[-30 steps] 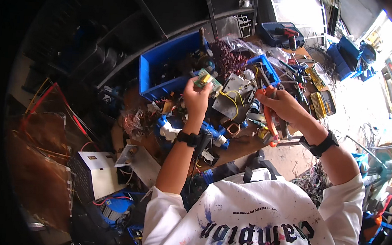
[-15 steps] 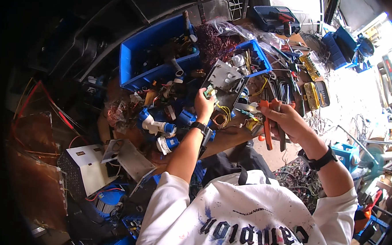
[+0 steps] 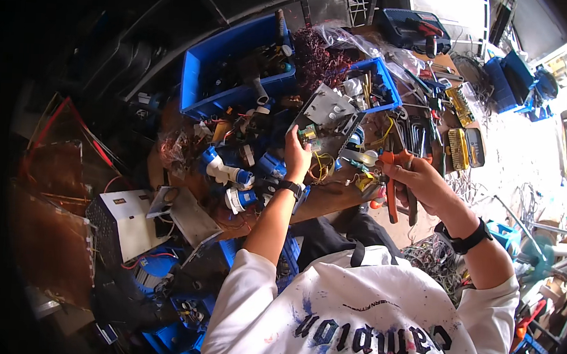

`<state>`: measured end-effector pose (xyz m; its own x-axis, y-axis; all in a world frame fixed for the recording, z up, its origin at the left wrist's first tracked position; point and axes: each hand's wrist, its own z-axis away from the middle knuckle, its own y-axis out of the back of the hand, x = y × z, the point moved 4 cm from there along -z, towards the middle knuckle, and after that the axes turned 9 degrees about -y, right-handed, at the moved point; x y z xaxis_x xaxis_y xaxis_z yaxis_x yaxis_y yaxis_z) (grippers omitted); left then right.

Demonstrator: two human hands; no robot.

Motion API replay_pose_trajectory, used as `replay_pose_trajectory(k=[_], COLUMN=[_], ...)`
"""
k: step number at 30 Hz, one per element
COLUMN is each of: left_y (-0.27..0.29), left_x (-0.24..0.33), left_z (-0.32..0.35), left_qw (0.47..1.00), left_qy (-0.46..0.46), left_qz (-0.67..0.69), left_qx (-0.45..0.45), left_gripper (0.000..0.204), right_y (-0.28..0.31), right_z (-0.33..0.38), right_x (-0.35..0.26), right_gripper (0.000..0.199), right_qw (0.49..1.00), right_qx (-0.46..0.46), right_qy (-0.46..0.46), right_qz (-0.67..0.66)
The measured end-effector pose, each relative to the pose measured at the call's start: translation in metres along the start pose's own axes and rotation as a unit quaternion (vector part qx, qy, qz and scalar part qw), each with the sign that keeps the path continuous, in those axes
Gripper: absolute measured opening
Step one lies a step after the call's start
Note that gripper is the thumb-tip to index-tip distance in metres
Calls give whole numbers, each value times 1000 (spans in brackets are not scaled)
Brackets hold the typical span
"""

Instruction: The person uses pliers to remove components from a small green circuit board, placing the removed parts into a blue bin. They then handle a bundle of wires with a red coil, untangling and inspecting the connectors. Finally, they rummage through a cluttered toolbox to select a screwdriver.

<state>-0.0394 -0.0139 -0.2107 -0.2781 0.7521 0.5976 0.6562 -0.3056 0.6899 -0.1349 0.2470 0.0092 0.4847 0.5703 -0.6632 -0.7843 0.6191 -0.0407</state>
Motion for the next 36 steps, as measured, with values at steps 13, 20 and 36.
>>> replay_pose_trajectory(k=[13, 20, 36], left_y=[131, 186, 164], left_x=[167, 197, 190], left_z=[-44, -55, 24], left_qw=[817, 947, 565], left_qy=[155, -90, 275], left_qz=[530, 222, 691], left_qx=[-168, -213, -359], left_gripper=[37, 25, 50], right_y=[-42, -64, -99], right_z=[9, 27, 19], right_x=[-30, -45, -47], right_gripper=[18, 22, 29], right_qw=[998, 989, 989], right_qx=[-54, -11, 23], right_qy=[11, 83, 146], right_qz=[-4, 125, -18])
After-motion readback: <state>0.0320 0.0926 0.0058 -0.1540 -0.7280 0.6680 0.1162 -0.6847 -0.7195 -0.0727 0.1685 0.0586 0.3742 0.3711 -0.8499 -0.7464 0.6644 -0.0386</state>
